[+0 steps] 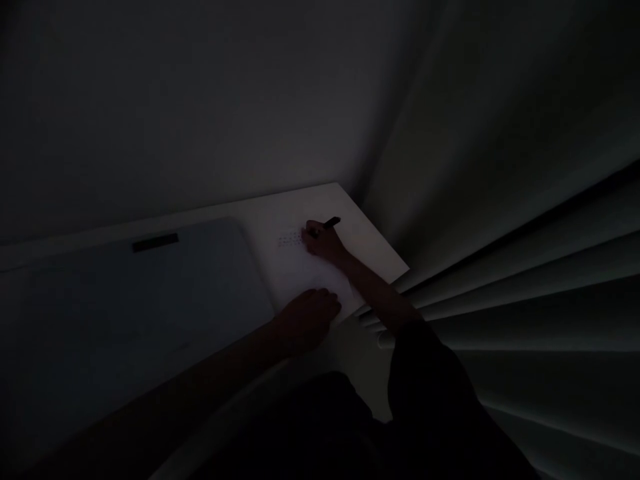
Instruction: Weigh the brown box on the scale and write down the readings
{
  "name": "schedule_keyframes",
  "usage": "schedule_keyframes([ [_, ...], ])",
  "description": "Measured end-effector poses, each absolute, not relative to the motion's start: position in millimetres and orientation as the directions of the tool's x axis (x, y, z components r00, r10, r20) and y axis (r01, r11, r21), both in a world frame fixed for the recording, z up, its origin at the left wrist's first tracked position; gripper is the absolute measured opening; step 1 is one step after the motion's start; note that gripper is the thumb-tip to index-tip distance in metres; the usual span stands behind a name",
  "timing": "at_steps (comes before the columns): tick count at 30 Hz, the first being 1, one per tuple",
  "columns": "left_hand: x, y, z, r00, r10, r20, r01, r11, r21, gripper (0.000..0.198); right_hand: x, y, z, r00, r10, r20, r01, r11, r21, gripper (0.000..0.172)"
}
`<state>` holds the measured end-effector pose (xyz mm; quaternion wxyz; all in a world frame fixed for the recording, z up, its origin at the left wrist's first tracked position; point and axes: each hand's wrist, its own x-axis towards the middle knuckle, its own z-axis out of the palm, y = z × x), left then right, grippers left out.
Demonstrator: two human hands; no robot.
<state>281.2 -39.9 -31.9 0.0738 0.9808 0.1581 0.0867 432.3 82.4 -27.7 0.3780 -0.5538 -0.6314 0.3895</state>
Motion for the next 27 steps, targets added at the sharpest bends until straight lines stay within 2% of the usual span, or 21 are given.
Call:
schedule_keyframes([
  [5,281.6,-39.8,-28.3,0.937,0.336,0.101,0.313,-0.930,0.193,0.023,431.6,81.4,-26.0,-0.101,0.994,0.039,0.430,0.079,-0.899,0.038],
  [10,280.5,-40.4,-24.4,0.938,0.327,0.118,0.303,-0.935,0.183,0.026,429.5,79.8,-22.2,-0.094,0.993,0.066,0.443,0.101,-0.891,0.038],
  [19,281.8,-39.2,-25.6,0.938,0.330,0.106,0.309,-0.935,0.175,0.024,430.4,79.1,-21.3,-0.080,0.997,0.025,0.439,0.058,-0.897,0.037],
  [25,280.6,-39.2,-18.9,0.938,0.342,0.061,0.323,-0.923,0.208,0.025,432.7,79.0,-23.2,-0.103,0.993,0.055,0.465,0.097,-0.880,0.041],
  [27,280.3,-39.5,-17.7,0.940,0.336,0.061,0.317,-0.925,0.209,0.026,434.5,78.0,-20.8,-0.091,0.990,0.111,0.528,0.143,-0.837,0.042],
])
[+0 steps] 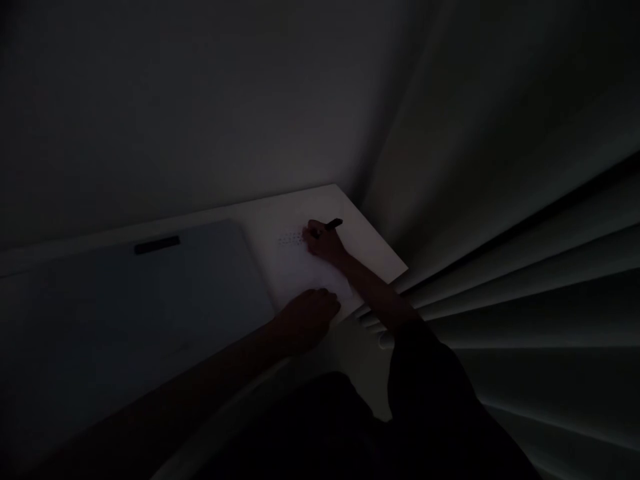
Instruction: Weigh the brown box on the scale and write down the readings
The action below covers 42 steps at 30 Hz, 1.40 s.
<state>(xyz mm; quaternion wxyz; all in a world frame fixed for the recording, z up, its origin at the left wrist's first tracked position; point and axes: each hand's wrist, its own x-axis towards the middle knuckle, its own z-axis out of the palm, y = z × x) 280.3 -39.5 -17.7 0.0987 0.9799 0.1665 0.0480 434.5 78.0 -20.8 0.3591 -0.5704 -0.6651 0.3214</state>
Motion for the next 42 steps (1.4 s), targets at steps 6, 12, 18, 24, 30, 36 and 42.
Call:
schedule_keyframes([
  [6,280.6,-39.6,-20.4,0.941,0.322,0.105,0.302,-0.938,0.172,0.026,441.7,78.4,-8.2,-0.226,0.931,0.285,0.791,0.347,-0.505,0.036],
  [12,280.3,-38.8,-24.0,0.942,0.316,0.109,0.298,-0.942,0.157,0.025,441.6,76.7,-9.9,-0.443,0.874,0.201,0.888,0.458,-0.033,0.028],
  [18,280.2,-39.5,-29.8,0.933,0.306,0.190,0.284,-0.950,0.132,0.026,435.2,72.2,-6.4,-0.503,0.863,0.044,0.841,0.476,0.258,0.033],
  [24,280.7,-40.0,-24.3,0.942,0.321,0.101,0.305,-0.941,0.148,0.027,432.0,66.1,1.0,-0.527,0.850,0.007,0.807,0.497,0.320,0.040],
  [30,277.8,-38.9,-22.2,0.942,0.304,0.144,0.285,-0.949,0.138,0.027,431.9,63.4,-0.5,-0.540,0.841,-0.024,0.778,0.509,0.368,0.051],
  [36,282.1,-36.7,-30.1,0.931,0.292,0.219,0.277,-0.956,0.097,0.021,432.6,69.0,-9.2,-0.518,0.854,0.048,0.808,0.470,0.355,0.055],
  [42,284.1,-39.3,-30.2,0.927,0.249,0.280,0.260,-0.966,-0.004,0.021,439.3,75.2,-11.6,-0.370,0.906,0.205,0.927,0.346,0.143,0.050],
])
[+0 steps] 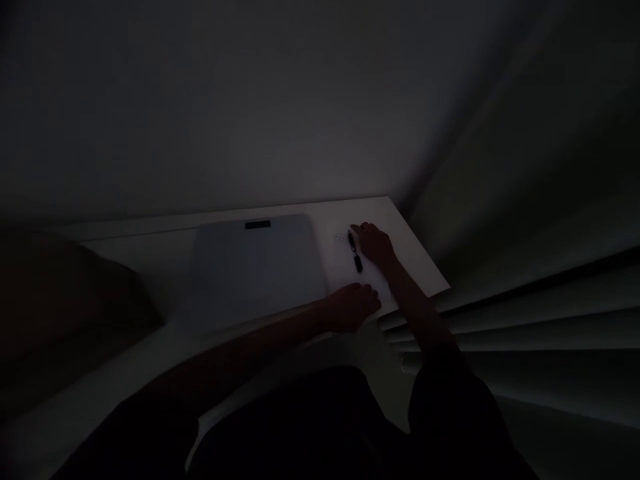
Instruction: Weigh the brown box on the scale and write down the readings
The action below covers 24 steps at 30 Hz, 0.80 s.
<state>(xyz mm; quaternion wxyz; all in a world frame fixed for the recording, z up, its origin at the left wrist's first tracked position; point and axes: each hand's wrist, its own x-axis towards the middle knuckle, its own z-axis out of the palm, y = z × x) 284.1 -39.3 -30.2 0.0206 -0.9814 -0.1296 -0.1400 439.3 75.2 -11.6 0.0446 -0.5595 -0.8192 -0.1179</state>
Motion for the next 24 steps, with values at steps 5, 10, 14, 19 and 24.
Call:
schedule_keyframes([
  [5,273.6,-52.5,-10.8,0.916,0.189,0.353,0.277,-0.935,-0.219,0.026,450.5,85.1,-19.6,-0.317,0.871,0.376,0.929,0.364,-0.060,0.033],
  [10,223.8,-76.4,28.6,0.832,0.224,0.508,0.412,-0.862,-0.295,0.025,452.1,93.6,-16.3,-0.381,0.784,0.489,0.889,0.456,-0.038,0.021],
  [14,154.7,-102.7,60.0,0.687,0.405,0.604,0.641,-0.729,-0.241,0.024,432.4,85.6,6.2,-0.464,0.700,0.542,0.840,0.542,0.020,0.016],
  [19,54.6,-144.1,66.9,0.464,0.540,0.702,0.859,-0.468,-0.208,0.029,361.7,54.4,35.7,-0.653,0.440,0.617,0.648,0.745,0.155,0.012],
  [24,-32.3,-194.7,52.9,0.045,0.562,0.826,0.988,-0.148,0.046,0.037,262.0,14.4,45.2,-0.680,0.378,0.628,0.416,0.905,-0.093,0.025],
])
